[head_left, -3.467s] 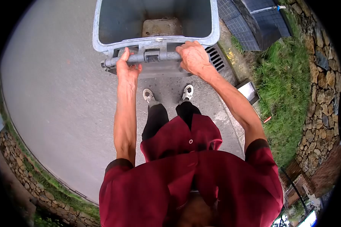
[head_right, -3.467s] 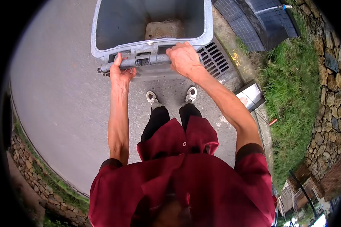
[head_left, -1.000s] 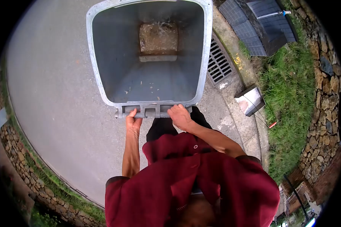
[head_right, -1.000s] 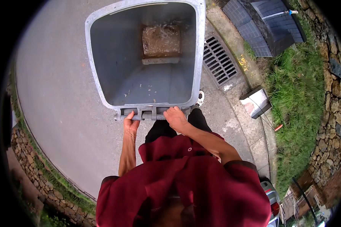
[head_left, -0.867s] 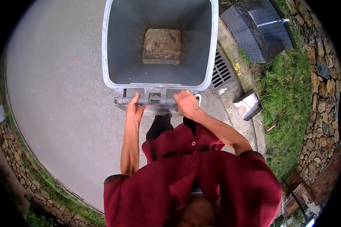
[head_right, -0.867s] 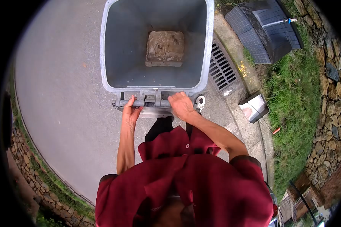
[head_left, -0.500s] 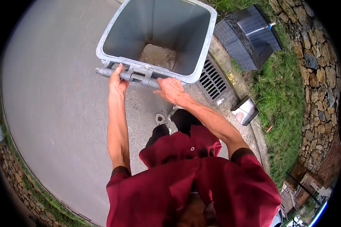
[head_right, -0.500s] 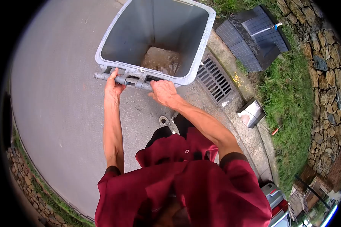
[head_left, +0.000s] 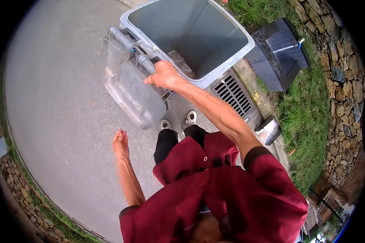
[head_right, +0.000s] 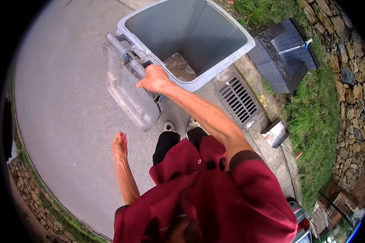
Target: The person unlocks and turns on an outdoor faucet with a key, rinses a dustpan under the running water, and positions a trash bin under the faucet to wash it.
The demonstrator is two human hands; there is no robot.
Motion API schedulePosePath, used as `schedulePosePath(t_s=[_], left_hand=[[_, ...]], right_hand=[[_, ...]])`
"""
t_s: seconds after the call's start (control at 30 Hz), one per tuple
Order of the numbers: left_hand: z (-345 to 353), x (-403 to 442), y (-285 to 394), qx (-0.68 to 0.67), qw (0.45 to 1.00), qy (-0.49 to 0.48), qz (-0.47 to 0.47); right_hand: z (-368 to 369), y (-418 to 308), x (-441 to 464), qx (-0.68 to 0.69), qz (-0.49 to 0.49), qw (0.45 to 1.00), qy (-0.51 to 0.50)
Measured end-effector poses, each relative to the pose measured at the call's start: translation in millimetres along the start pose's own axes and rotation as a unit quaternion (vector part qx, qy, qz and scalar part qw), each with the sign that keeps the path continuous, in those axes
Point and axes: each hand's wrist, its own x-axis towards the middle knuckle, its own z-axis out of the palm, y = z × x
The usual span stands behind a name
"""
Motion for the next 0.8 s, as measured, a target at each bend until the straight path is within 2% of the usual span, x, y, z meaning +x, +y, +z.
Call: schedulePosePath(t_s=[0.03, 0.1, 0.13, 0.17, 0.2, 0.3, 0.37, 0.4, 0.47, 0.5, 0.6, 0.67, 0.7, 0.8], left_hand=[[-27.1, -0.2, -23.1, 0.017, 0.998, 0.043, -0.034], [-69.3, 5.6, -58.3, 0.079, 0.990, 0.061, -0.095], [-71.0, 9.6, -59.1, 0.048, 0.987, 0.075, -0.131], [-70.9, 12.5, -60.1, 0.016, 0.982, 0.086, -0.169], [-67.9, 24.8, -59.2, 0.052, 0.980, 0.085, -0.174], [-28.5, 76.8, -28.8, 0.081, 0.981, 0.067, -0.165], [7.7, 107.8, 6.1, 0.121, 0.989, -0.009, -0.080], [29.4, 114.8, 28.9, 0.168, 0.984, -0.033, -0.048], [63.4, 133.0, 66.7, 0.181, 0.980, -0.064, -0.046], [86.9, 135.1, 70.6, 0.184, 0.976, -0.099, -0.057], [164.1, 119.5, 84.6, 0.276, 0.939, -0.189, -0.079], [208.5, 101.8, 79.7, 0.293, 0.928, -0.227, -0.046], [231.2, 92.9, 70.8, 0.318, 0.913, -0.249, -0.051], [248.5, 66.3, 54.7, 0.366, 0.887, -0.270, -0.078]], right_hand=[[-16.3, -9.2, 12.4, 0.053, 0.026, 0.998, -0.013], [-41.0, -13.8, 45.0, 0.102, 0.039, 0.993, 0.052], [-56.1, -17.1, 55.8, 0.169, 0.045, 0.984, 0.046], [-68.9, -9.7, 69.8, 0.178, 0.038, 0.982, 0.059], [-83.5, -11.8, 70.3, 0.188, 0.047, 0.978, 0.073], [-119.9, -10.8, 66.5, 0.192, 0.072, 0.966, 0.157], [-140.9, 6.3, 62.5, 0.214, 0.131, 0.951, 0.181], [-144.5, 19.9, 63.2, 0.240, 0.104, 0.946, 0.191], [-147.8, 41.9, 46.5, 0.292, 0.088, 0.928, 0.216], [-147.0, 60.6, 42.2, 0.253, 0.137, 0.927, 0.242], [-160.6, 37.8, -17.2, 0.289, 0.152, 0.900, 0.289], [-161.2, 93.0, -22.5, 0.320, 0.156, 0.885, 0.301], [-173.6, 95.1, -46.1, 0.337, 0.162, 0.873, 0.313], [-164.7, 161.2, -74.9, 0.438, 0.140, 0.820, 0.340]])
